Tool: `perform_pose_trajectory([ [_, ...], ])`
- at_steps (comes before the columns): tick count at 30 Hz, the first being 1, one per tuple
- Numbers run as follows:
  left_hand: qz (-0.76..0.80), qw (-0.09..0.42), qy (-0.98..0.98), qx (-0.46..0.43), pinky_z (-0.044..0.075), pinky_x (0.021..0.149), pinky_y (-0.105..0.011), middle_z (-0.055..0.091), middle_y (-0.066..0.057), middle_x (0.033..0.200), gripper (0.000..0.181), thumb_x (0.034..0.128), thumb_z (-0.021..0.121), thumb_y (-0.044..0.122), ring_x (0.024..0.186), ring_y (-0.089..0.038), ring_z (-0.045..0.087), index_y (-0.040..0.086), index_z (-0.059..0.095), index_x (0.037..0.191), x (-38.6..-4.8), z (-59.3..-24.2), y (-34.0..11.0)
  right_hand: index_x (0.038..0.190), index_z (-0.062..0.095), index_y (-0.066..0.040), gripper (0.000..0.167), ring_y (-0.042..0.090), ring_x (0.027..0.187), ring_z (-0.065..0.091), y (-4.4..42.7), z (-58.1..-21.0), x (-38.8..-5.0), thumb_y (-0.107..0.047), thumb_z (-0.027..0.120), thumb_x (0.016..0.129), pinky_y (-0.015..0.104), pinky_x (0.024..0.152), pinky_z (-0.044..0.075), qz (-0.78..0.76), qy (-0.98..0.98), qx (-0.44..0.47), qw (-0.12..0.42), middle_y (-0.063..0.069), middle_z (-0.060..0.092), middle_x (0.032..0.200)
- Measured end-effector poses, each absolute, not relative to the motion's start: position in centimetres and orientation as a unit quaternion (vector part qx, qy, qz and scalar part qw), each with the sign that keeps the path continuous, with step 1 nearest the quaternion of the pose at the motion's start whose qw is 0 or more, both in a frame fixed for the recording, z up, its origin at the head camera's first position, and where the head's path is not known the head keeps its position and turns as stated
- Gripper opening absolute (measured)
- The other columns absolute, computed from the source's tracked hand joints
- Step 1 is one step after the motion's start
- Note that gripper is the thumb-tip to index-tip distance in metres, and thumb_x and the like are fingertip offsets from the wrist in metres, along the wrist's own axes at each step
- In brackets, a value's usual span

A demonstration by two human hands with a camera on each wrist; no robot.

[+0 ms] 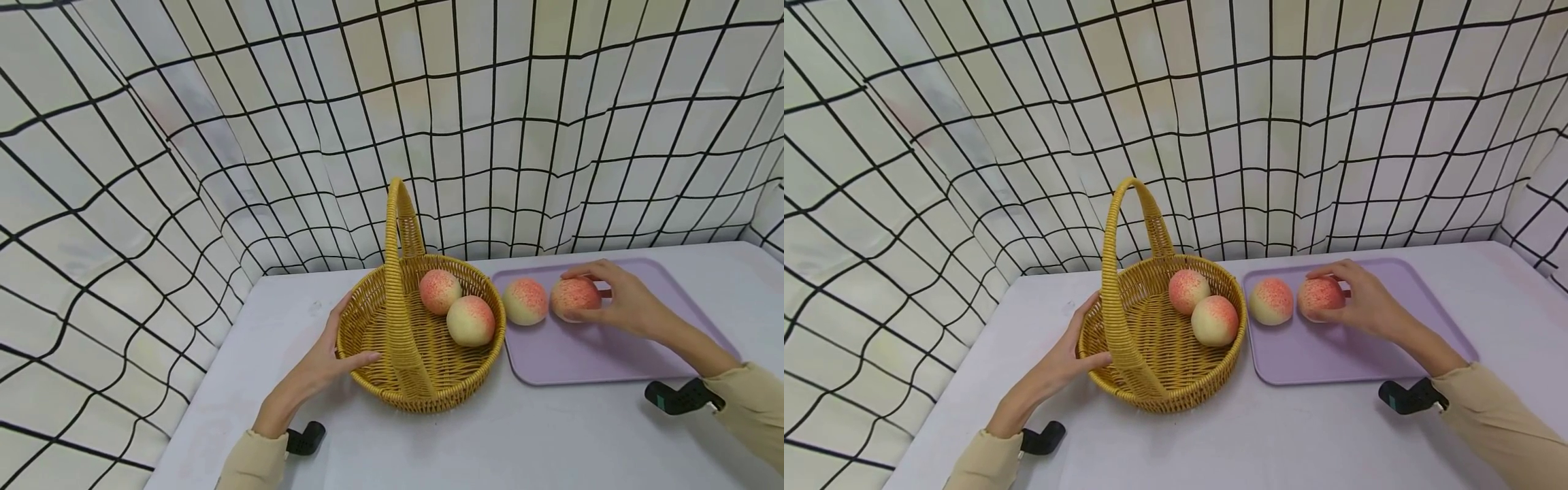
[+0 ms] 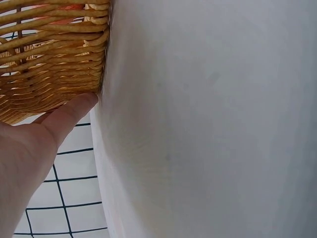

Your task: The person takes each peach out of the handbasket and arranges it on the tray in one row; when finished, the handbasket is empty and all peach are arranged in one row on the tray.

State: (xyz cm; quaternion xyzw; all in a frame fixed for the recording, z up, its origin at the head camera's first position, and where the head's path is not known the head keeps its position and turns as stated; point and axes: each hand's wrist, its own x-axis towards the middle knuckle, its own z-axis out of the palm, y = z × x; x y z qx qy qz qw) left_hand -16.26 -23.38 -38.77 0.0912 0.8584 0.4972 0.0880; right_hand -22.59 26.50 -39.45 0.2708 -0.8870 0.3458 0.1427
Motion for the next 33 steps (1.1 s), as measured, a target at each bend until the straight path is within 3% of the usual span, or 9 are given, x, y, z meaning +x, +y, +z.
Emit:
perform_pose_trajectory([
  [18,0.497,0.089,0.858,0.091,0.009,0.125,-0.064,0.006,-0.011,0.175,0.113,0.09,0.082,0.037,0.16,-0.038,0.007,0.03,0.001,0.169,-16.4,-38.7,-23.3,0.129,0.068,-0.007,0.06,-0.013,0.111,0.043,26.5,-39.5,-22.8,-0.01,0.095,0.075,0.016,0.086,0.052,0.339,-0.896,0.261,0.116,0.012,0.065,0.126],
  [27,0.501,0.09,0.856,0.091,0.012,0.125,-0.063,0.009,-0.012,0.174,0.114,0.0888,0.083,0.039,0.159,-0.039,0.012,0.031,0.002,0.169,-16.6,-38.9,-23.2,0.131,0.066,-0.002,0.064,-0.01,0.114,0.05,26.4,-37.6,-22.5,0.001,0.093,0.073,0.004,0.09,0.044,0.357,-0.882,0.275,0.135,0.013,0.063,0.129],
  [33,0.498,0.088,0.858,0.092,0.012,0.124,-0.065,0.008,-0.013,0.174,0.114,0.0894,0.083,0.039,0.159,-0.041,0.011,0.029,0.002,0.169,-16.4,-38.9,-23.3,0.132,0.066,-0.004,0.062,-0.004,0.119,0.051,22.9,-34.5,-22.0,0.005,0.091,0.075,0.007,0.095,0.046,0.402,-0.845,0.321,0.147,0.005,0.063,0.127],
])
